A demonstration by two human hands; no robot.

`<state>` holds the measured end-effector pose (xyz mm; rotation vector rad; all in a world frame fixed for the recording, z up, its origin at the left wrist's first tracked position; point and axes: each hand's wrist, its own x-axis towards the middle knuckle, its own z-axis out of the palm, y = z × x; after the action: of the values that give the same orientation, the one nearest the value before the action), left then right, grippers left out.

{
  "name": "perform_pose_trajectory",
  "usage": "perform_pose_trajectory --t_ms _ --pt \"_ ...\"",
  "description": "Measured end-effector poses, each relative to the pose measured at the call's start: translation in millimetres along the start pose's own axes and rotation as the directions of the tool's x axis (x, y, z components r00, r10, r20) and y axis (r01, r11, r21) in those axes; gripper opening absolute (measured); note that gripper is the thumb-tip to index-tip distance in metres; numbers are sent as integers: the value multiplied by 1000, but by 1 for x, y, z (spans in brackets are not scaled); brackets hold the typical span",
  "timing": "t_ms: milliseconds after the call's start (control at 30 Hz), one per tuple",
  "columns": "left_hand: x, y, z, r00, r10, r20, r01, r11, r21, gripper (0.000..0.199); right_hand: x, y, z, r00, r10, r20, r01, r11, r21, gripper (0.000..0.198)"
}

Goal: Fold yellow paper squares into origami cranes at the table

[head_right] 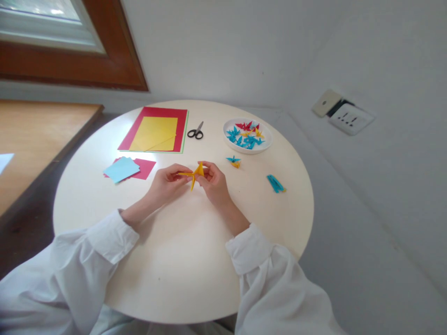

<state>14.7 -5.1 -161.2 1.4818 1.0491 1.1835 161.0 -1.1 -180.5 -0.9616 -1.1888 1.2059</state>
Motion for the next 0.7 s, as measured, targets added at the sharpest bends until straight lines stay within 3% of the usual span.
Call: perform_pose_trajectory --t_ms 167,267,333,400,467,567,700 --pt "0 1 -1 997 69 -45 -69 998 -2 3 -1 3 0 1000 -3 7 3 999 -46 38" --pt "2 -5 -1 990 92 -109 -91 996 15 4 -5 1 1 980 -153 -129 129 975 -181 37" --pt "3 -9 -1 982 120 -146 -114 992 53 4 -9 -2 1 919 -343 -192 247 884 -397 29" --pt "3 -11 -1 971 167 -171 -148 982 120 3 -13 -6 2 852 -512 -105 361 721 -591 17" --pt "1 -12 0 957 225 -182 -190 964 187 1 -16 -9 4 807 -590 7 423 570 -705 12" --pt "-1 -12 1 940 290 -180 -242 939 246 3 -18 -7 7 795 -602 71 407 443 -799 6" --pt "-4 -13 3 937 302 -175 -257 936 240 4 -16 -2 9 814 -577 70 355 397 -847 5"
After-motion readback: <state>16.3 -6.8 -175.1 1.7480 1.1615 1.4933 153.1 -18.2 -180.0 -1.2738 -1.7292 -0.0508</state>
